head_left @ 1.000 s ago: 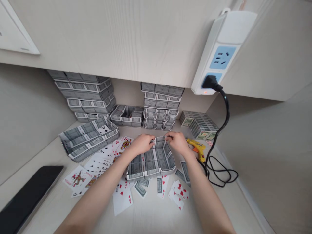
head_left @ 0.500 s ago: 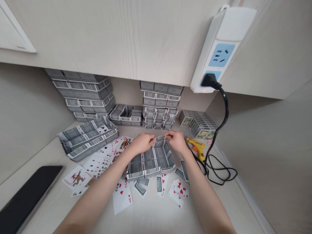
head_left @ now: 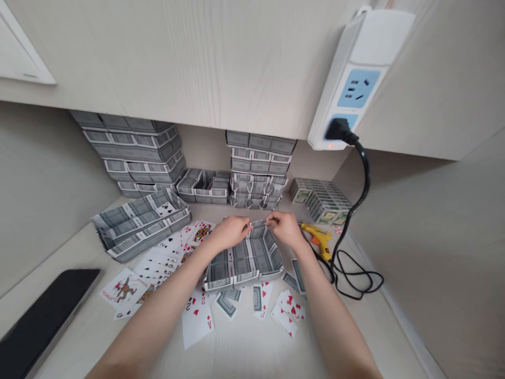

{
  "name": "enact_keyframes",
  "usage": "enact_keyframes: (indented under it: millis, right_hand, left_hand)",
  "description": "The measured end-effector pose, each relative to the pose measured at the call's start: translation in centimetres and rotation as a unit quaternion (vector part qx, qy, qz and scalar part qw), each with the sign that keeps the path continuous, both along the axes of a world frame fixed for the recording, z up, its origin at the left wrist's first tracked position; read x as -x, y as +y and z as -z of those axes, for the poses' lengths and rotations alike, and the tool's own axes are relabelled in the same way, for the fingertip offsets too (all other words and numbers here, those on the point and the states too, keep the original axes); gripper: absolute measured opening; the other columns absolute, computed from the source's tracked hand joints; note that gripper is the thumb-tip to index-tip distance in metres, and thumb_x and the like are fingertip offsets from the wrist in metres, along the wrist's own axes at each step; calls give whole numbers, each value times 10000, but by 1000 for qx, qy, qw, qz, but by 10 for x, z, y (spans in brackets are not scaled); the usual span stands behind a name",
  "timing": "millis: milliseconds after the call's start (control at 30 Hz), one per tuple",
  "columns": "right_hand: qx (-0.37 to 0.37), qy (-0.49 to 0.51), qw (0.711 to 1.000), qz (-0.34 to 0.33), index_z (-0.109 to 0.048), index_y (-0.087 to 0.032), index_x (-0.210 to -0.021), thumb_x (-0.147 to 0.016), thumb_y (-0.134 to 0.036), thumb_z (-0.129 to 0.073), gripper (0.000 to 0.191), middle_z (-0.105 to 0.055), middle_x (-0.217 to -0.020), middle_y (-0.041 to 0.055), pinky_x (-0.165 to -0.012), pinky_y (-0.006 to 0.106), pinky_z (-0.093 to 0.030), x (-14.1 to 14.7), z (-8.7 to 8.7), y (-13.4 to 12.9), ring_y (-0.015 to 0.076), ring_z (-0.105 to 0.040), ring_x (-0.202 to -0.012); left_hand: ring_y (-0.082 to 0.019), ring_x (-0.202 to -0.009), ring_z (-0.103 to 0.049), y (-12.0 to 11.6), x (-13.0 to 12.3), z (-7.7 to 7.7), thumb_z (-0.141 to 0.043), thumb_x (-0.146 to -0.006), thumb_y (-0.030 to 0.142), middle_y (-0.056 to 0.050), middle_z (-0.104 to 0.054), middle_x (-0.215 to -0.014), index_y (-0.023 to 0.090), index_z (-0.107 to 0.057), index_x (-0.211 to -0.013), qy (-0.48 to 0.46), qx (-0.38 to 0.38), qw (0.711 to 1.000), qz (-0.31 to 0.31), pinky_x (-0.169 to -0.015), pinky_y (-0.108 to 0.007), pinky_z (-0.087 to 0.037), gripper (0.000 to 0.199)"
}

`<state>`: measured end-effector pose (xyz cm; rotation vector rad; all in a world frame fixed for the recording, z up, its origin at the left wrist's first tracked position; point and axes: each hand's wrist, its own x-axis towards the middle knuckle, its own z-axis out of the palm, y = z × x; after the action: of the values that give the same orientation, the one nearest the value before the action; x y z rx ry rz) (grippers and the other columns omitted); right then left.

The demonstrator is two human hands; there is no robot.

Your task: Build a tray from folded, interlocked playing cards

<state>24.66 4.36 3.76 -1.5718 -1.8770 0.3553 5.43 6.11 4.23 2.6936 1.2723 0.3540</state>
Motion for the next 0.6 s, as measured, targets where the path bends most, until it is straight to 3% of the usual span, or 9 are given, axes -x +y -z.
enact_keyframes:
  millis: [600]
  right_hand:
    - [-6,-32,999,-4,-667,-179,-703,-675,-103,-501,185,-662,-647,14,-588,201,-381,1,-5,-3,126,-566,-586]
  left_hand:
    - [-190,-711,-606,4,0,6,-355,-854,391,-72,-641,-767,182,-575,-815,-4,-11,1000,10,-642,-262,-407,306]
